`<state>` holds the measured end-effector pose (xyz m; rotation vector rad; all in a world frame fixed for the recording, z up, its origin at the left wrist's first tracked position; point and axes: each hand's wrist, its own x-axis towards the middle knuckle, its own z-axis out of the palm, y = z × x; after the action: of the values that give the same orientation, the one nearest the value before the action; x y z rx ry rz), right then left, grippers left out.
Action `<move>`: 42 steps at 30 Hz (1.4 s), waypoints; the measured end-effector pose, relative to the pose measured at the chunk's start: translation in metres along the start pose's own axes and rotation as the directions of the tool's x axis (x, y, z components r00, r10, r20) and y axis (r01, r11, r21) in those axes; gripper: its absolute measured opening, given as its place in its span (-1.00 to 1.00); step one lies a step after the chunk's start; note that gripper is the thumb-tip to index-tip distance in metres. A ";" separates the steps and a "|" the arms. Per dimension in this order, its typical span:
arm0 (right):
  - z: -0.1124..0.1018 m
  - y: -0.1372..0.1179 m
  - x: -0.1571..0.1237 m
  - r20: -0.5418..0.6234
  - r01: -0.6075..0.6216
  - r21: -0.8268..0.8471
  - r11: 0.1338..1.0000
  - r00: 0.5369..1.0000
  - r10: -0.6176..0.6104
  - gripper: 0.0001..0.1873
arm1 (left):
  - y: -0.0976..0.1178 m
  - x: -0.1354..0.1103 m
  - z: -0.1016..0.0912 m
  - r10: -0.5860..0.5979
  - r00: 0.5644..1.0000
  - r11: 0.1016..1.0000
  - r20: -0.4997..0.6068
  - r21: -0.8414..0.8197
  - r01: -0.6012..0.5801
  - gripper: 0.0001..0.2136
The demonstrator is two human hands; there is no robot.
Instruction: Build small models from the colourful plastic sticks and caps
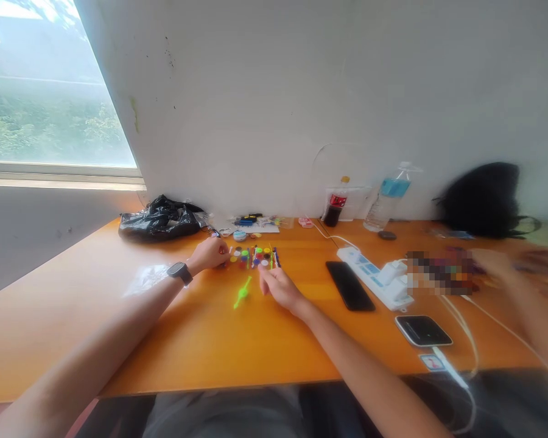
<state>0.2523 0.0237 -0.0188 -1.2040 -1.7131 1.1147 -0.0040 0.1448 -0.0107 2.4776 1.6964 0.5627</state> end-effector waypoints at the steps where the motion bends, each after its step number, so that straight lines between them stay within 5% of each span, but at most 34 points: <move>1: 0.000 0.000 0.000 0.002 0.002 0.000 1.000 1.000 -0.002 -0.22 | 0.000 0.000 0.001 0.000 1.000 1.000 -0.001 -0.005 0.000 -0.84; 15: 0.000 -0.003 -0.002 -0.002 0.000 -0.007 1.000 1.000 0.000 -0.20 | 0.001 -0.004 -0.006 -0.098 0.987 0.982 -0.128 -0.173 0.075 -0.84; 21: 0.001 0.000 0.001 -0.084 0.018 0.052 0.998 0.996 -0.013 -0.28 | 0.018 -0.005 -0.037 -0.178 0.937 0.940 -0.301 -0.334 0.071 -0.76; 26: 0.000 -0.009 -0.001 -0.039 0.041 0.213 0.976 0.999 -0.033 -0.43 | 0.065 -0.039 -0.061 0.057 0.929 0.820 -0.365 -0.514 -0.252 -0.81; 31: 0.001 -0.023 -0.010 0.117 0.030 0.384 0.923 0.990 -0.081 -0.49 | 0.092 -0.081 -0.045 0.297 0.889 0.791 -0.349 -0.431 -0.433 -0.89; 36: 0.008 -0.023 -0.011 0.193 0.005 0.395 0.918 0.977 -0.088 -0.50 | 0.092 -0.098 -0.026 0.370 0.866 0.804 -0.337 -0.350 -0.480 -0.89; 38: 0.009 -0.020 -0.009 0.135 0.035 0.381 0.924 0.986 -0.093 -0.50 | 0.090 -0.102 -0.026 0.361 0.871 0.798 -0.334 -0.373 -0.474 -0.95; 42: 0.005 -0.016 -0.006 -0.043 0.115 0.341 0.933 0.993 -0.107 -0.54 | 0.083 -0.106 -0.026 0.257 0.920 0.765 -0.297 -0.519 -0.382 -0.74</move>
<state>0.2445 0.0139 -0.0059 -0.8874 -1.4721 1.2619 0.0265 0.0130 0.0093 2.2996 0.9239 1.2048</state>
